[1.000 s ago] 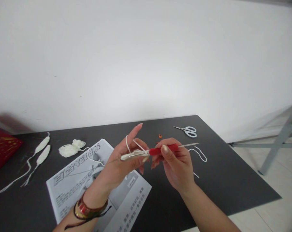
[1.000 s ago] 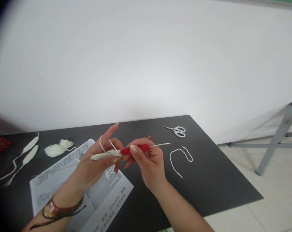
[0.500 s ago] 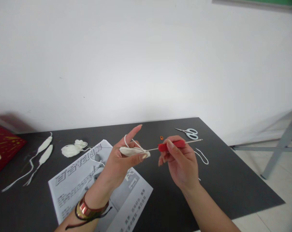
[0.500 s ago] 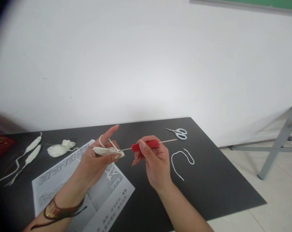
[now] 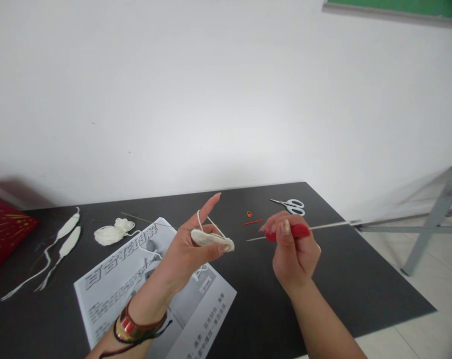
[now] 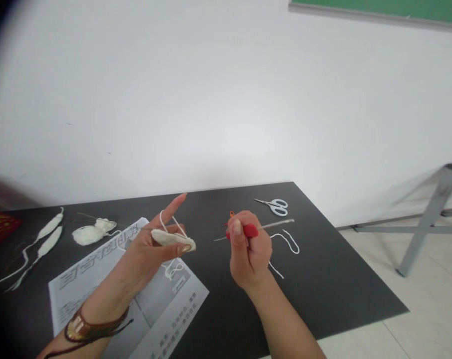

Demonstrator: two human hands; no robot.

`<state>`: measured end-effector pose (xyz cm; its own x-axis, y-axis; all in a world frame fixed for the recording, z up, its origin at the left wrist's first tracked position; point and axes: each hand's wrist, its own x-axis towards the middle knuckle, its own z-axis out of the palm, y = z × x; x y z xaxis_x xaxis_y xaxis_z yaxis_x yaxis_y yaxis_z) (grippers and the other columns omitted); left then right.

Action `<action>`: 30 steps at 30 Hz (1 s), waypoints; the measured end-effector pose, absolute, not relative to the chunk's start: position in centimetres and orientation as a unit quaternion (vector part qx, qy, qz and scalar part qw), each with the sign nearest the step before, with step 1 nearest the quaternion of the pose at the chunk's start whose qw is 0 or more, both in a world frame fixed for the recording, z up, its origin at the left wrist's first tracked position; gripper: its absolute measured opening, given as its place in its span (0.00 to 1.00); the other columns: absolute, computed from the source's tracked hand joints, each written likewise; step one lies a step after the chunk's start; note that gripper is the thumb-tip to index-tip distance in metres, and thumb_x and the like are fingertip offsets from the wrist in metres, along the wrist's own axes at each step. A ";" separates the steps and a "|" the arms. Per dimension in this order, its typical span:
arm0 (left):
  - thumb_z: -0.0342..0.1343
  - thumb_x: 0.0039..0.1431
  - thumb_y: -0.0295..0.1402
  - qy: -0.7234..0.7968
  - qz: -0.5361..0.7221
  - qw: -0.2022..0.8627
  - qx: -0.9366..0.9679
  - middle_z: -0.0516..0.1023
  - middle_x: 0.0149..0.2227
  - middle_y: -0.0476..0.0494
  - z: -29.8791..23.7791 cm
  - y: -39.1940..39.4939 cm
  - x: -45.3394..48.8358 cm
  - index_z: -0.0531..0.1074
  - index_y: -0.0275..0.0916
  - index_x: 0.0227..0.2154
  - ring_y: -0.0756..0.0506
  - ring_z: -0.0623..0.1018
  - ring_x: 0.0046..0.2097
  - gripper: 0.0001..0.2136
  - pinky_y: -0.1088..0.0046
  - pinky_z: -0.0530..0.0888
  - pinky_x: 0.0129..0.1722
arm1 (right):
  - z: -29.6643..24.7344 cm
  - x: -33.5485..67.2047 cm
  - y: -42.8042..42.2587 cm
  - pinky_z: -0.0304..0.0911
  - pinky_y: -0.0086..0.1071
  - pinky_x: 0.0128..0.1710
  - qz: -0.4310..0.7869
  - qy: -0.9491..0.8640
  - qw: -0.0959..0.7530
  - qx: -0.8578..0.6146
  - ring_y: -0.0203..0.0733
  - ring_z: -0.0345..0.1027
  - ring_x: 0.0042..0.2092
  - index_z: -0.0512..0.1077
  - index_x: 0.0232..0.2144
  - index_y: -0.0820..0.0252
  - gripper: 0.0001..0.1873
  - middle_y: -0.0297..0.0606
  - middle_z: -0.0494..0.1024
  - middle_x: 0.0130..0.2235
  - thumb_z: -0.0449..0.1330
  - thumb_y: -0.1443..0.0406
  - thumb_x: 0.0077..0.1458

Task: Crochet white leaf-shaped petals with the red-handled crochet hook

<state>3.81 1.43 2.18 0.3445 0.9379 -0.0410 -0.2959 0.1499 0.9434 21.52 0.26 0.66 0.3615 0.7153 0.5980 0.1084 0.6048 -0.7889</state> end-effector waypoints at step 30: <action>0.62 0.49 0.20 0.272 0.409 0.776 0.396 0.72 0.24 0.55 2.2 0.7 3.6 0.54 0.55 0.61 0.55 0.71 0.27 0.40 0.80 0.64 0.29 | -0.2 18.1 4.5 0.54 0.27 0.24 0.532 -0.561 0.483 -0.411 0.31 0.57 0.24 0.70 0.25 0.62 0.16 0.30 0.69 0.23 0.63 0.55 0.49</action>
<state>3.59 0.74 2.18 0.5174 0.8499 -0.0996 -0.4187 0.3529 0.8367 18.12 4.49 -0.16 -0.1953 0.9751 0.1048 -0.0539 0.0960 -0.9939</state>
